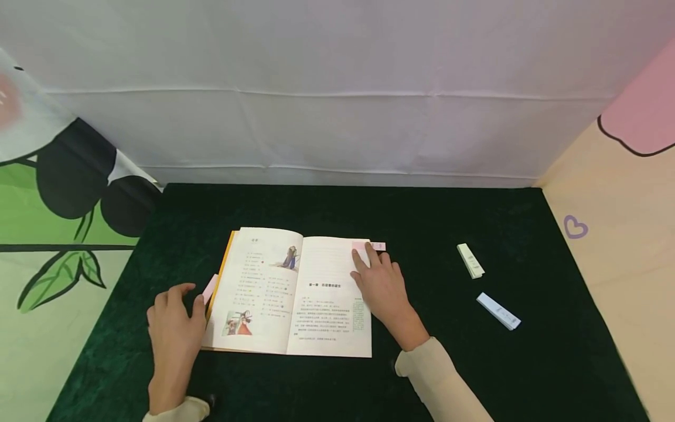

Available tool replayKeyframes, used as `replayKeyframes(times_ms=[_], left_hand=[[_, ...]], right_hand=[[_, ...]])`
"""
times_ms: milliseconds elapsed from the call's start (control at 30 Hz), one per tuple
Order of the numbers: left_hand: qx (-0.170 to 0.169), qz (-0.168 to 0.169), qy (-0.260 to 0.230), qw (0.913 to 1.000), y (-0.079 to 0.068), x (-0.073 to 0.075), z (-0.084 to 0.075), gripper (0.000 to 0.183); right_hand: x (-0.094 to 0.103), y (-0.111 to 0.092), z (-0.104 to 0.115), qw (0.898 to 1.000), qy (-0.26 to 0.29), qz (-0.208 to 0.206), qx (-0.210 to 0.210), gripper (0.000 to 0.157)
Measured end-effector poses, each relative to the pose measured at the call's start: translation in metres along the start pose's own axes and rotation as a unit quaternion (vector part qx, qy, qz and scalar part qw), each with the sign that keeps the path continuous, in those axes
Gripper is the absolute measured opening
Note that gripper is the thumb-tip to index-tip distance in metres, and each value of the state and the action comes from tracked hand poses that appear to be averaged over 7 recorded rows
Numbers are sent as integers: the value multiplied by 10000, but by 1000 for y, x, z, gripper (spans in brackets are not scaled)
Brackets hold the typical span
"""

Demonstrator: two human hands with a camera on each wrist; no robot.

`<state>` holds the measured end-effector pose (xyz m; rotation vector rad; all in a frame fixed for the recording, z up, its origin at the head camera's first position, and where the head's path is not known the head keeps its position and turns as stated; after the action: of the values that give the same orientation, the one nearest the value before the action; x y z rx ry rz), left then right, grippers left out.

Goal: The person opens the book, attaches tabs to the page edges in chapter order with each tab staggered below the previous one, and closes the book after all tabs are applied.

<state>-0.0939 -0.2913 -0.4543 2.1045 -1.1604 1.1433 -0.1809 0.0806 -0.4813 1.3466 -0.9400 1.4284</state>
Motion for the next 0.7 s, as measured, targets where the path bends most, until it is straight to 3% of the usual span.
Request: replayKeyframes(times_ms=[133,333,567,700], left_hand=[[-372,-292,-304,9984,-4,9,-17,37],[-1489,-496,-738,9848,-17,10,-48,39],[-2838,15,-396,9581,-45,-13,-91,48],[-3312,553,-156,9418,-63,-34,-111,49]], right_hand=[[-1,-1,0,10000,21,26,-14,54],[-2,0,0,10000,52,37,-10,54],[-2,0,0,9999,101,99,-56,55],[-4,1,-3,9995,221,158,-177,62]])
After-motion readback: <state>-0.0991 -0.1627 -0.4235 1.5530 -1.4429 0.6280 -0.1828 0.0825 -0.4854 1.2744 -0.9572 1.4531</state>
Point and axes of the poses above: each hand's wrist, its own y-axis towards the middle knuckle, its own x-axis out of the back of the hand, z = x × y, the point moved 10 cm from there along y, towards the middle knuckle, and after that the axes turned 2 degrees about -y, right-handed, at the moved point
